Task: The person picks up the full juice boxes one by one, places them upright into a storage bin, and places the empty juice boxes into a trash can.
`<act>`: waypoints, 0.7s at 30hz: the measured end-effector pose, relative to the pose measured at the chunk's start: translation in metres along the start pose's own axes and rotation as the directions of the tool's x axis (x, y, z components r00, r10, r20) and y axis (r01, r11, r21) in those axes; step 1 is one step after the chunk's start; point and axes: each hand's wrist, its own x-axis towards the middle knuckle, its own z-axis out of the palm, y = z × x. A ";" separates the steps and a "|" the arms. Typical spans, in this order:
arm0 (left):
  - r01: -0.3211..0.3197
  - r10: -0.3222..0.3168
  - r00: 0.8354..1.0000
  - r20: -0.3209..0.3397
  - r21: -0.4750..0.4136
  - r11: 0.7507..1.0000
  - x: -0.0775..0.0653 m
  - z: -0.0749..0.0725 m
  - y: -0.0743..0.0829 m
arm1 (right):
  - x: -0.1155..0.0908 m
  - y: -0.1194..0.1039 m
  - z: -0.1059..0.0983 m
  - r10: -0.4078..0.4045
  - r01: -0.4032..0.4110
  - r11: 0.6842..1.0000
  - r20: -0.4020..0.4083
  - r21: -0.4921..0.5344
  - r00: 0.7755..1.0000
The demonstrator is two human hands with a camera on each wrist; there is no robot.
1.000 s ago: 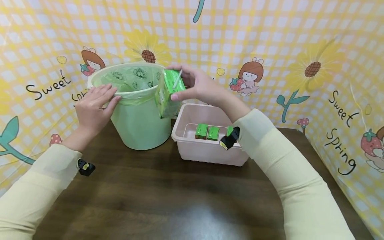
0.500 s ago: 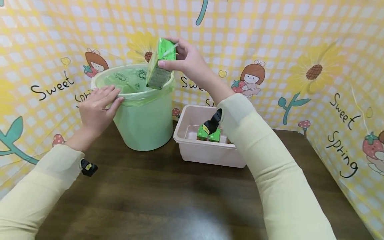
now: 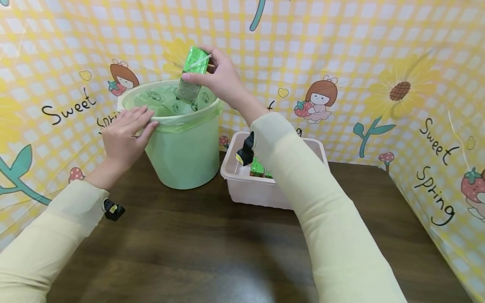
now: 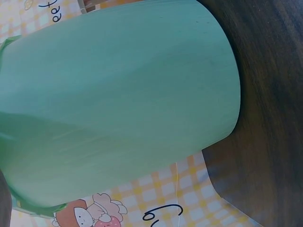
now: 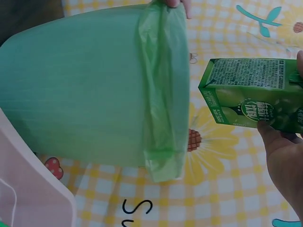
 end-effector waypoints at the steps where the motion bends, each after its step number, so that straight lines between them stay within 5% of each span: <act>1: -0.002 0.002 1.000 0.000 0.002 1.000 0.000 0.000 0.000 | 0.002 0.002 0.002 0.013 -0.013 1.000 0.000 -0.013 1.000; 21: -0.016 0.016 1.000 -0.001 0.016 1.000 -0.001 0.001 -0.003 | 0.024 0.022 0.026 0.189 -0.187 0.969 0.000 -0.161 0.982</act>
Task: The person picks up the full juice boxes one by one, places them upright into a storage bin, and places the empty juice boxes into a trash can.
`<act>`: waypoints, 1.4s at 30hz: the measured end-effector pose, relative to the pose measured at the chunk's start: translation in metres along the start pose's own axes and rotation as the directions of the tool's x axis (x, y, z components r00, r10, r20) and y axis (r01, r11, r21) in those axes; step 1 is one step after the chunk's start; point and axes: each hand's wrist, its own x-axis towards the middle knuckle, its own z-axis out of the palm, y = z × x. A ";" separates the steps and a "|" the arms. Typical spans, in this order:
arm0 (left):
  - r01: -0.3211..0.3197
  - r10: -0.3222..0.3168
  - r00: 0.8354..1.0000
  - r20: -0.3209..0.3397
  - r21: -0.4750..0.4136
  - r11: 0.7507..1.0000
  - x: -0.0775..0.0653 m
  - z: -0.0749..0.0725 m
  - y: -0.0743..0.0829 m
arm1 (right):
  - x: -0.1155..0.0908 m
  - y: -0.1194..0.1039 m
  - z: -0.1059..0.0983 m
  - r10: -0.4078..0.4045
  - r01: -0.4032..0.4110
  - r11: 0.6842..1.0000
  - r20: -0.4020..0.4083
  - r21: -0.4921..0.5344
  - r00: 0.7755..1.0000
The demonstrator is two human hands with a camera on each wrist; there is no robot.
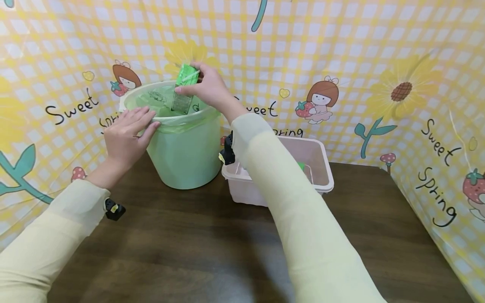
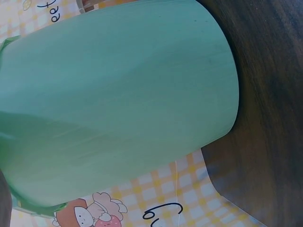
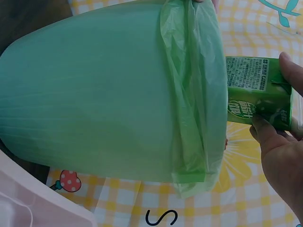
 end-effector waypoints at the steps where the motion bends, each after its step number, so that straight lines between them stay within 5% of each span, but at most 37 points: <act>1: -0.003 0.003 1.000 0.004 0.000 1.000 0.000 0.001 0.000 | 0.000 0.001 0.001 0.008 -0.008 1.000 0.004 0.004 1.000; 20: 0.008 -0.008 1.000 0.020 -0.001 1.000 0.001 0.000 -0.001 | 0.008 0.005 0.009 0.113 -0.102 0.969 0.035 -0.224 0.993; 29: 0.015 -0.015 1.000 0.022 0.008 1.000 0.001 -0.001 -0.001 | 0.010 0.009 0.016 0.083 -0.060 0.951 0.061 -0.304 0.995; 42: 0.020 -0.020 1.000 0.021 0.013 1.000 -0.001 -0.001 0.000 | 0.009 0.009 0.019 0.127 -0.095 0.950 0.090 -0.299 0.988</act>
